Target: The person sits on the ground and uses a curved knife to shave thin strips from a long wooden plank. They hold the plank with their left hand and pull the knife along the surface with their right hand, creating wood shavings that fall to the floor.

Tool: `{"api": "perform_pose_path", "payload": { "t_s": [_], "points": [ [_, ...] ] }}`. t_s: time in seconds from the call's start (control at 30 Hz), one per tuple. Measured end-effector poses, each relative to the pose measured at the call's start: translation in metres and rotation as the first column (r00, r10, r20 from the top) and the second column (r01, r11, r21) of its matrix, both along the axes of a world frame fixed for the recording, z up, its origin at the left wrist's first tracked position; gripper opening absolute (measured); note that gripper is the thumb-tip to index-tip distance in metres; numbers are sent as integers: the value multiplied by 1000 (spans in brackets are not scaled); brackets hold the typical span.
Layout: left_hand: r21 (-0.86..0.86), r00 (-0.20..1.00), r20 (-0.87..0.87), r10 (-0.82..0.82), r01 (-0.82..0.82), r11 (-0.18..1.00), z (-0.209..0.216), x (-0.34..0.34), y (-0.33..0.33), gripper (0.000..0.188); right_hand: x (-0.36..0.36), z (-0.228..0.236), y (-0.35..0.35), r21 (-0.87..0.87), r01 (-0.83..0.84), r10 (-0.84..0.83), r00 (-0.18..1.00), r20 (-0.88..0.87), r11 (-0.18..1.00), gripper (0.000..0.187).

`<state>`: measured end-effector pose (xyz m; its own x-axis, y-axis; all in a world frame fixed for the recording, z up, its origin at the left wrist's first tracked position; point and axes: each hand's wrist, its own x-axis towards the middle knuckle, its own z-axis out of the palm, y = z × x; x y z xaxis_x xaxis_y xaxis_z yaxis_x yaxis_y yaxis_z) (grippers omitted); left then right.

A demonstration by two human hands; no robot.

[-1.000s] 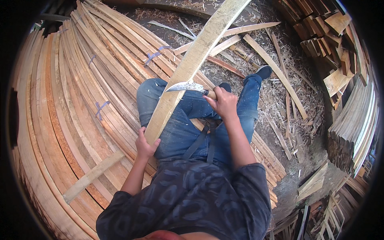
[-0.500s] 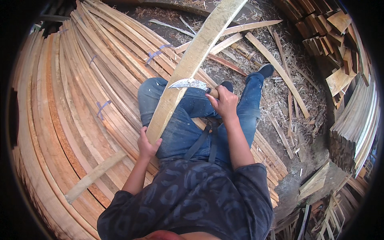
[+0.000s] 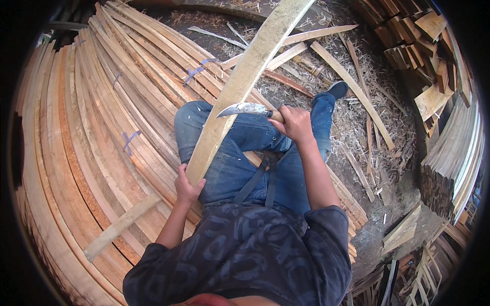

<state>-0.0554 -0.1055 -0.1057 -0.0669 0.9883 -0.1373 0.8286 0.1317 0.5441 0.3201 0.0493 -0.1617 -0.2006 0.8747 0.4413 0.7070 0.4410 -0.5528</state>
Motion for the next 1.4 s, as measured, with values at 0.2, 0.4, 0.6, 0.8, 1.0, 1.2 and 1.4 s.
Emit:
{"api": "perform_pose_path", "payload": {
  "t_s": [0.2, 0.4, 0.6, 0.8, 1.0, 1.2, 1.4],
  "points": [
    [-17, 999, 36, 12, -11, 1000, 1, -4, 5, 75, -37, -2, -33, -620, -484, -203, 663, -720, 618, 36],
    [-27, 1000, 20, 14, -14, 1000, 1, -3, 1, 75, -58, 21, -51, -280, -116, 67, 981, -180, 953, 40],
    [-33, 999, 35, 38, -37, 999, 0, -2, -1, 76, -27, 17, -9, -124, 227, -225, 974, 28, 966, 35],
    [-35, 999, 14, 41, -40, 999, 2, 0, -3, 76, -35, 30, -24, -180, -48, 70, 991, 116, 982, 36],
    [-5, 999, -8, 41, -41, 999, 0, 1, 1, 77, -43, 37, -27, -37, -146, 150, 981, 122, 989, 41],
    [-40, 995, -82, 54, -57, 998, 6, 7, 0, 78, -41, 30, -24, -278, 165, -162, 986, 32, 946, 35],
    [13, 995, -88, 50, -49, 999, 1, 9, -1, 77, -34, 37, -19, -105, 82, -53, 967, 249, 991, 42]
  ]
}}
